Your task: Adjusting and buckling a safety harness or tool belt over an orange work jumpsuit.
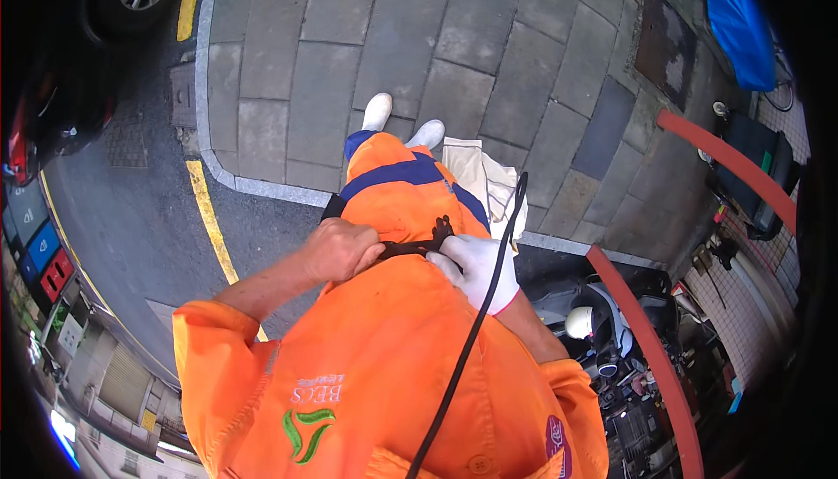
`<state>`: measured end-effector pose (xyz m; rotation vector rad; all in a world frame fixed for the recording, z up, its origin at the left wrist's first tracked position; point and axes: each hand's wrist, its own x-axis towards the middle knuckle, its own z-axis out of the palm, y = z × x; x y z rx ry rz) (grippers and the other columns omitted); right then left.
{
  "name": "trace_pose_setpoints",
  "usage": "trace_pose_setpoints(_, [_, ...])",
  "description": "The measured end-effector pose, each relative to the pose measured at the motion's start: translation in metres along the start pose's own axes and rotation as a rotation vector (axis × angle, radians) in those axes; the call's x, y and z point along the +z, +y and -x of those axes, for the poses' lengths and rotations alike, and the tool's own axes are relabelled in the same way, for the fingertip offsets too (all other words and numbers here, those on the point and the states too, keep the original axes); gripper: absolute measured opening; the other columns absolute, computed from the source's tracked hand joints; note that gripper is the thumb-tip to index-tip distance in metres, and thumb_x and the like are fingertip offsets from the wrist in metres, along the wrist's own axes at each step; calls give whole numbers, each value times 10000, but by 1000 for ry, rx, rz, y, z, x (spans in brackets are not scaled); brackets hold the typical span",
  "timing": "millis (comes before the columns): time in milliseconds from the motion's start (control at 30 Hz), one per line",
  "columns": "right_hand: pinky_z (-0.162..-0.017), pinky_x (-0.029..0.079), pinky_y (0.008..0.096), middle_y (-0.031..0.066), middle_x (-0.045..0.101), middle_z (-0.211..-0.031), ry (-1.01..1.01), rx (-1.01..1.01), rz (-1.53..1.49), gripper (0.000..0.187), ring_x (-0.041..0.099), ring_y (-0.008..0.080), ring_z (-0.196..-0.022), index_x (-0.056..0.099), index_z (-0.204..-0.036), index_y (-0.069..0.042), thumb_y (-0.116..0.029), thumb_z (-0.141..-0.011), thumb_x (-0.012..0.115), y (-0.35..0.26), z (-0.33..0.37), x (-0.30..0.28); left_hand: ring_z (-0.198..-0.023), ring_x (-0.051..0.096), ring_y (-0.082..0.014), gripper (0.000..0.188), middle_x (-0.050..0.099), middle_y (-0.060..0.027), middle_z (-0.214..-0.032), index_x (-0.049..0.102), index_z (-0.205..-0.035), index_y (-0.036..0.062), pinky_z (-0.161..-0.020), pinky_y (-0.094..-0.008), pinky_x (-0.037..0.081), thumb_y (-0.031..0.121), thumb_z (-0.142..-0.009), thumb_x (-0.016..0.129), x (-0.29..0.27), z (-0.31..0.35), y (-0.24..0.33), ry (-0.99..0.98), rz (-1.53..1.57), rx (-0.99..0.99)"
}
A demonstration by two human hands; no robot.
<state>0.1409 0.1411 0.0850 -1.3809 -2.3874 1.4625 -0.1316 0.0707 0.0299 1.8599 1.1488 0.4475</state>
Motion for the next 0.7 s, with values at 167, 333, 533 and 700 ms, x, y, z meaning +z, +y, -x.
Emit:
trace_pose_setpoints(167, [-553,476,417,115,610,-690,-99,-39,26,214,637,311,-628,645,-800,-73,-233,-904,740,-3,-3,-3,-537,628,-270,312,554,-72,-629,533,-764,97,-501,-406,502,292,-905,732,-9,20,-2,-20,-148,60])
trace_pose_setpoints(333, [-563,482,421,118,611,-693,-129,-83,-9,211,639,324,-639,654,-804,-70,-236,-905,736,0,-8,1,-508,610,-259,332,520,-68,-607,508,-746,91,-461,-374,488,285,-923,711,-21,30,11,-63,-187,28])
trace_pose_setpoints(533, [-554,479,411,118,637,-707,-94,-165,-83,170,654,315,-646,687,-828,-77,-221,-892,751,-4,-11,3,-483,596,-258,342,514,-68,-601,506,-743,79,-423,-397,462,290,-943,686,-64,30,45,-176,-276,28])
trace_pose_setpoints(700, [-550,483,399,117,639,-692,-10,-59,-96,197,652,311,-621,691,-812,-52,-218,-886,766,-5,-14,7,-512,628,-294,341,560,-79,-612,516,-784,91,-466,-405,497,328,-976,666,-48,19,22,-127,-163,-63])
